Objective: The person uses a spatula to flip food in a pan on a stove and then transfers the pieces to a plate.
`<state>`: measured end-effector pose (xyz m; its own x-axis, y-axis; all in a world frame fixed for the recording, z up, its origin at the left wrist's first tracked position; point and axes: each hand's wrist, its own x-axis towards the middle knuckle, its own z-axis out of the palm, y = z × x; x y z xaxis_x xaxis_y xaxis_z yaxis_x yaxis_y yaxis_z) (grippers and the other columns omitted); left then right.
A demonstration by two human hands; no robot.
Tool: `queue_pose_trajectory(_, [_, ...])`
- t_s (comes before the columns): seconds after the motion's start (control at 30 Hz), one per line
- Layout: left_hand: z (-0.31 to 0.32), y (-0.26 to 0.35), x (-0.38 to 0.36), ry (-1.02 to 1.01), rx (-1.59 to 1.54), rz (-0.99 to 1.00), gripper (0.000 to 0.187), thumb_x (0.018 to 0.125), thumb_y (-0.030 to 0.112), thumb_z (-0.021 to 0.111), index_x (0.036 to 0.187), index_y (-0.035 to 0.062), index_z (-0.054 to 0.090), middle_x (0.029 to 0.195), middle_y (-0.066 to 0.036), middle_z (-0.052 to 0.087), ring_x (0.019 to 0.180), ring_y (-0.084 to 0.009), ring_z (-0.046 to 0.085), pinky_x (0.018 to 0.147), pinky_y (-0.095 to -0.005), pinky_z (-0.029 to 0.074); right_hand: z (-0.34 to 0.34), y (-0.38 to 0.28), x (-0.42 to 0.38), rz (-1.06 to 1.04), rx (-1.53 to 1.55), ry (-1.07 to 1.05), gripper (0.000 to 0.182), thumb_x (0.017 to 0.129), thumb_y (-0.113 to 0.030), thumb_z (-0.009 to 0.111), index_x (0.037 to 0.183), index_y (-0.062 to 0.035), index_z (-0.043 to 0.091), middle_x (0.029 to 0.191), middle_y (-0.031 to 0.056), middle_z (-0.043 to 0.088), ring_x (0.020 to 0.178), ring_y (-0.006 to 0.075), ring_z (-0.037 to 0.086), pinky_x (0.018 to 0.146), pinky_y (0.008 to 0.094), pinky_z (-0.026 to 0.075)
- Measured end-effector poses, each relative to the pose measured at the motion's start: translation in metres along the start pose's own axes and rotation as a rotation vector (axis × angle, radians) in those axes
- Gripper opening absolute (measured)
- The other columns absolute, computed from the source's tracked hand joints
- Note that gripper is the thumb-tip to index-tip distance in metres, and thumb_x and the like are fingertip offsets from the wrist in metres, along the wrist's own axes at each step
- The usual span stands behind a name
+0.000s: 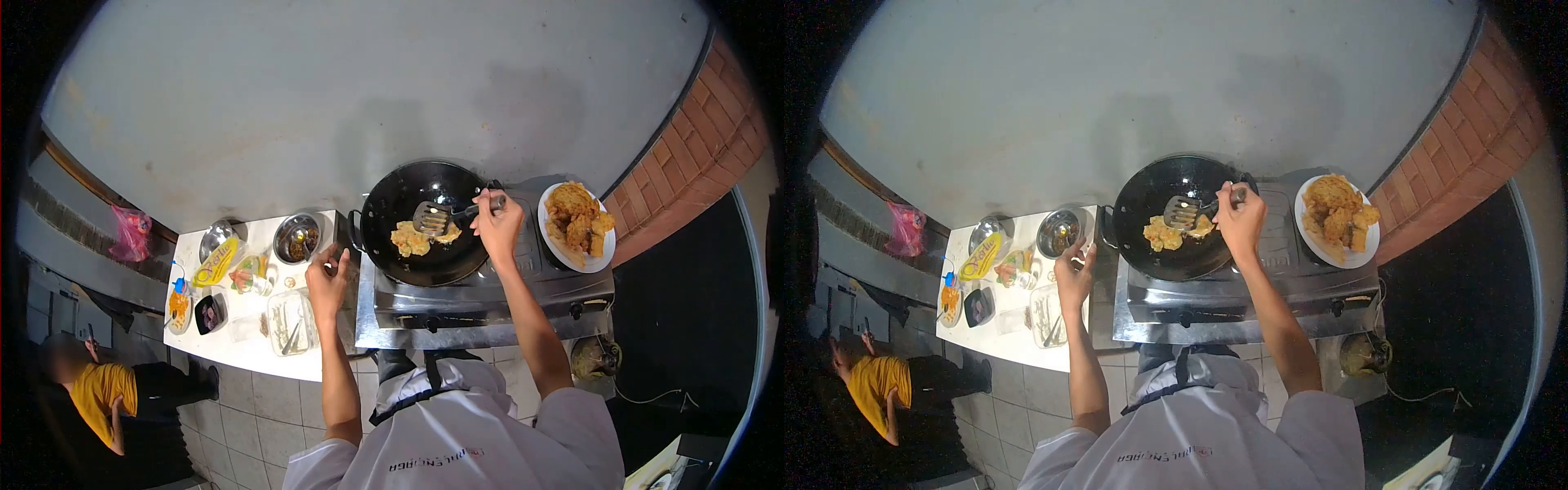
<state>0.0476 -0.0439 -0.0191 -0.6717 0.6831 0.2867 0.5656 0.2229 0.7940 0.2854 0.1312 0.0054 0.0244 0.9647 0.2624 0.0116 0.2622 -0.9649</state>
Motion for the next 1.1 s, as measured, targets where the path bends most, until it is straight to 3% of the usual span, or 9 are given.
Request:
queue_pose_trajectory(0.2, [0.009, 0.001, 0.003, -0.043, 0.017, 0.011, 0.036, 0.08, 0.021, 0.071, 0.109, -0.0002, 0.066, 0.065, -0.006, 0.05, 0.052, -0.013, 0.042, 0.05, -0.0294, 0.037, 0.003, 0.006, -0.021, 0.029, 0.1, -0.048, 0.02, 0.088, -0.009, 0.058, 0.072, 0.0019, 0.056, 0.05, 0.0033, 0.054, 0.041, 0.0095, 0.055, 0.036, 0.0241, 0.042])
queue_pose_trajectory(0.53, [0.011, 0.004, 0.007, -0.065, 0.071, 0.03, 0.037, 0.08, 0.019, 0.071, 0.108, -0.004, 0.064, 0.065, -0.007, 0.051, 0.055, -0.0159, 0.048, 0.053, -0.0312, 0.041, 0.006, 0.01, -0.039, 0.003, -0.036, -0.239, 0.015, 0.088, -0.005, 0.055, 0.075, 0.0035, 0.058, 0.055, 0.0064, 0.056, 0.046, 0.0122, 0.06, 0.039, 0.0245, 0.046])
queue_pose_trajectory(0.87, [0.021, 0.002, 0.018, -0.076, 0.113, 0.047, 0.039, 0.079, 0.021, 0.071, 0.107, -0.0054, 0.064, 0.064, -0.013, 0.055, 0.057, -0.0243, 0.054, 0.059, -0.0356, 0.044, 0.01, -0.001, -0.032, 0.02, 0.059, -0.082, 0.017, 0.089, -0.007, 0.054, 0.078, 0.0055, 0.058, 0.06, 0.0081, 0.061, 0.053, 0.0144, 0.065, 0.044, 0.0263, 0.053])
queue_pose_trajectory(1.0, [0.029, -0.008, 0.023, -0.047, 0.137, 0.087, 0.039, 0.079, 0.022, 0.071, 0.106, -0.0053, 0.064, 0.065, -0.013, 0.056, 0.059, -0.024, 0.056, 0.06, -0.0356, 0.044, 0.015, 0.012, -0.035, 0.02, 0.061, -0.075, 0.015, 0.088, -0.006, 0.053, 0.08, 0.0061, 0.058, 0.062, 0.0094, 0.062, 0.055, 0.0153, 0.066, 0.046, 0.0268, 0.054])
queue_pose_trajectory(1.1, [0.031, -0.007, 0.024, -0.044, 0.153, 0.093, 0.04, 0.08, 0.026, 0.071, 0.106, -0.0041, 0.065, 0.069, -0.011, 0.059, 0.056, -0.0176, 0.053, 0.058, -0.0317, 0.044, 0.018, 0.012, -0.037, 0.096, 0.08, -0.108, 0.014, 0.087, -0.005, 0.053, 0.082, 0.0058, 0.059, 0.065, 0.0115, 0.064, 0.056, 0.0162, 0.066, 0.05, 0.0265, 0.055])
